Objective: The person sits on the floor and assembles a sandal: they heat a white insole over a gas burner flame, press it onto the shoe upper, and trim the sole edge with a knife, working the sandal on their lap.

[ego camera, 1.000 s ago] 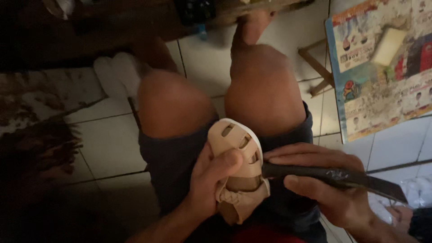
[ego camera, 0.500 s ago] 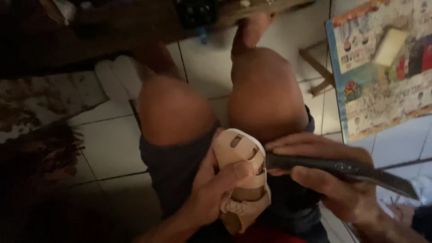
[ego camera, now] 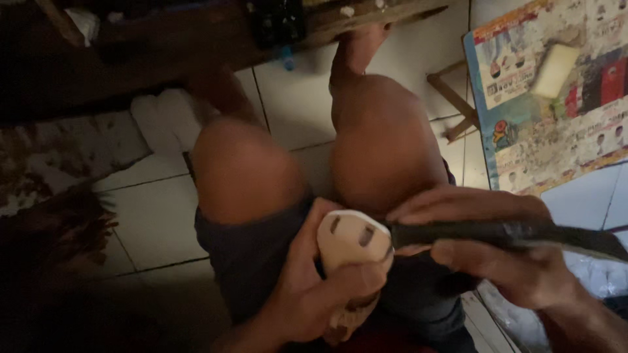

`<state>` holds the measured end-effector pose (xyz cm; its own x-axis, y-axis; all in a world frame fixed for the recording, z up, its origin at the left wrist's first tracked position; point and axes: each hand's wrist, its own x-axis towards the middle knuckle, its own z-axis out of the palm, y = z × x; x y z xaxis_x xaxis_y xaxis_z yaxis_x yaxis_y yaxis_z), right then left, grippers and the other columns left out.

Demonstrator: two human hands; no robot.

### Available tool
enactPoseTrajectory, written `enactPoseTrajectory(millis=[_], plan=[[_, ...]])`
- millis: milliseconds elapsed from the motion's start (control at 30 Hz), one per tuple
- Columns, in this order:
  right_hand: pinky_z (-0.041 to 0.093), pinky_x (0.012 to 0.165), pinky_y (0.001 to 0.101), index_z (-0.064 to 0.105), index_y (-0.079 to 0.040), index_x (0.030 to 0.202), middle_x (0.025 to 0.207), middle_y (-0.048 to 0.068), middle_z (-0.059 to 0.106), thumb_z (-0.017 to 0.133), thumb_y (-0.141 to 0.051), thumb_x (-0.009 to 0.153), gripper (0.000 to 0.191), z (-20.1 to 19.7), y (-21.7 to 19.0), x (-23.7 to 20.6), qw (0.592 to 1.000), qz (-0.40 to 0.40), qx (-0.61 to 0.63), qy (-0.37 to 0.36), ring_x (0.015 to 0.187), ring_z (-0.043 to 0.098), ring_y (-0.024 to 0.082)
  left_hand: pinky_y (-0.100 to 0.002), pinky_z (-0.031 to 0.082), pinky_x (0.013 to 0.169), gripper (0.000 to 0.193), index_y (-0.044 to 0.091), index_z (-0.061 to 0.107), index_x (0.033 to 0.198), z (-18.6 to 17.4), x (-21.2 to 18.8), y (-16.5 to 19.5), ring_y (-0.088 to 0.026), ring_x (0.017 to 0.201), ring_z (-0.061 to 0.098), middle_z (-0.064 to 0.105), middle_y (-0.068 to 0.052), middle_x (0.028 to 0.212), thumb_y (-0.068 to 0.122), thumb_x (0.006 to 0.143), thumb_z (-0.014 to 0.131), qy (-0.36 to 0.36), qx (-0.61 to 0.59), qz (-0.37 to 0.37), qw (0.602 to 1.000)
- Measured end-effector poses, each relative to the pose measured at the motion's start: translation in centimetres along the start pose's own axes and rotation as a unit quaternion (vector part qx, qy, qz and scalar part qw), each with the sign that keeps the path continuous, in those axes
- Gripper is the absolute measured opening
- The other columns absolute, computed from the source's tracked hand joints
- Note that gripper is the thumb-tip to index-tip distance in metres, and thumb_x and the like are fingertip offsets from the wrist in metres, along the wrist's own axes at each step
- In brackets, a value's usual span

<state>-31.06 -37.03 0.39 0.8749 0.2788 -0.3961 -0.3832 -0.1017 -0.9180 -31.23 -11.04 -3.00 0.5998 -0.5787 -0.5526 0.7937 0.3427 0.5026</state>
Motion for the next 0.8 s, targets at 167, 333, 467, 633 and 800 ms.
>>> enactPoseTrajectory(millis=[167, 333, 467, 633, 800], plan=[[0.062, 0.088, 0.0424, 0.080, -0.004, 0.110, 0.112, 0.016, 0.080, 0.076, -0.016, 0.084, 0.029, -2.2, 0.2, 0.6, 0.986, -0.010, -0.140, -0.093, 0.104, 0.076, 0.030, -0.032, 0.056, 0.086, 0.043, 0.002, 0.052, 0.121, -0.2, 0.1, 0.2, -0.016, 0.099, 0.066, 0.067, -0.012, 0.108, 0.018, 0.091, 0.078, -0.020, 0.044, -0.007, 0.999], [0.065, 0.080, 0.0478, 0.083, 0.004, 0.111, 0.114, 0.024, 0.076, 0.076, -0.007, 0.081, 0.033, -0.9, 0.3, 0.5, 0.995, 0.081, 0.038, -0.034, 0.097, 0.077, 0.038, -0.031, 0.056, 0.085, 0.044, 0.008, 0.053, 0.124, -0.8, 0.8, -0.4, -0.015, 0.096, 0.067, 0.067, -0.008, 0.105, 0.021, 0.087, 0.073, 0.002, -0.076, -0.091, 0.993], [0.066, 0.089, 0.0443, 0.078, 0.002, 0.111, 0.115, 0.021, 0.079, 0.074, -0.014, 0.084, 0.032, -0.2, -0.2, -0.7, 0.998, -0.002, -0.068, -0.015, 0.105, 0.074, 0.034, -0.031, 0.056, 0.087, 0.042, 0.006, 0.052, 0.124, -0.6, 0.4, -0.8, -0.013, 0.099, 0.067, 0.066, -0.008, 0.107, 0.018, 0.091, 0.075, -0.016, -0.014, -0.037, 0.999], [0.064, 0.085, 0.0442, 0.080, 0.004, 0.109, 0.112, 0.022, 0.075, 0.073, -0.019, 0.084, 0.035, -1.3, 0.2, -0.8, 0.997, 0.013, -0.033, -0.071, 0.099, 0.075, 0.035, -0.032, 0.045, 0.050, 0.045, 0.003, 0.050, 0.121, 0.3, -0.5, -0.8, -0.017, 0.060, 0.058, 0.064, -0.015, 0.084, 0.013, 0.091, 0.082, -0.013, 0.024, -0.087, 0.996], [0.066, 0.070, 0.0417, 0.079, 0.005, 0.112, 0.112, 0.024, 0.078, 0.077, -0.020, 0.086, 0.037, -2.9, 0.8, 0.9, 0.993, 0.041, 0.031, -0.106, 0.083, 0.077, 0.033, -0.029, 0.056, 0.066, 0.043, 0.004, 0.055, 0.113, 1.0, -0.1, -0.8, -0.012, 0.080, 0.067, 0.066, -0.009, 0.094, 0.020, 0.089, 0.087, -0.016, 0.262, 0.141, 0.955]])
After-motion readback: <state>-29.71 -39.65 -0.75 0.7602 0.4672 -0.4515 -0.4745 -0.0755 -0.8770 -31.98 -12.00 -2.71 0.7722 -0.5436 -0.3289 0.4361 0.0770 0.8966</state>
